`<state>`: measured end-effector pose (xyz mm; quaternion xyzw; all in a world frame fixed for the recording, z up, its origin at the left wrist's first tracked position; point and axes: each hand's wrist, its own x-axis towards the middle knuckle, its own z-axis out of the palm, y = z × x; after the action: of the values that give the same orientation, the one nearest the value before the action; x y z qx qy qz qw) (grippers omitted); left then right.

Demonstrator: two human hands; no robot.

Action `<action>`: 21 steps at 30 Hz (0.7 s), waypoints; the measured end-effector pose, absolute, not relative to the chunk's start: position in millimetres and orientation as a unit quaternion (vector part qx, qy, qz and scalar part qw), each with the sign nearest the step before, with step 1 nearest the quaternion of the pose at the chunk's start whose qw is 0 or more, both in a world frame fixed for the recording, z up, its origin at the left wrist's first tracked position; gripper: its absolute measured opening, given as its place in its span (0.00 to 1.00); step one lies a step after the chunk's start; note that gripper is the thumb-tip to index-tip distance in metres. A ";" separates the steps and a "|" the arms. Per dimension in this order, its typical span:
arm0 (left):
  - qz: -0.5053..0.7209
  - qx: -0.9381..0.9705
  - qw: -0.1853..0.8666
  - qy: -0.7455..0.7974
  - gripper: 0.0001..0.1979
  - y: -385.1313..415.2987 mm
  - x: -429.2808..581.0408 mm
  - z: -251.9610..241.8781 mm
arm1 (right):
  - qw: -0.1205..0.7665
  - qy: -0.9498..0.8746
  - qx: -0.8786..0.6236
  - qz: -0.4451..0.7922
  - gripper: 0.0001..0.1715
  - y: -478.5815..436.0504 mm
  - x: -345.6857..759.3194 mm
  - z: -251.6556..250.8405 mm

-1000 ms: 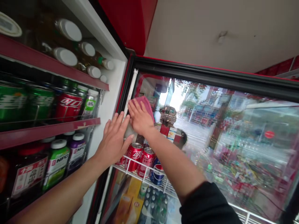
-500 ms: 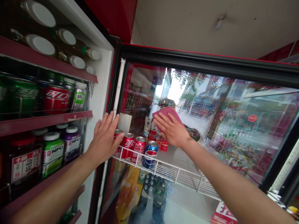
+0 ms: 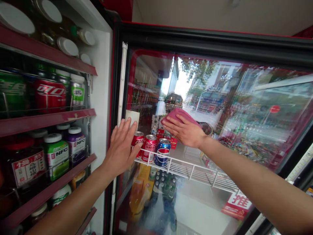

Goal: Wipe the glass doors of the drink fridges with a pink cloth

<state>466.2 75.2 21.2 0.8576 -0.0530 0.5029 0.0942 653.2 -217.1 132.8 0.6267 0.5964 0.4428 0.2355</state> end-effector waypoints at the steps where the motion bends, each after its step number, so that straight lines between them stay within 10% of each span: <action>1: 0.504 0.857 0.093 -0.051 0.36 76.9 463.5 16.8 | 0.234 0.610 0.616 0.439 0.46 -200.9 654.7 135.0; 21: 0.513 0.851 0.110 0.019 0.40 75.5 462.7 24.2 | 0.265 0.710 0.425 0.495 0.26 -19.2 661.8 140.2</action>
<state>462.7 75.5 24.2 0.8510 0.0187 0.5133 0.1096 661.8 -19.2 140.2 0.4251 0.7095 0.4954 0.2653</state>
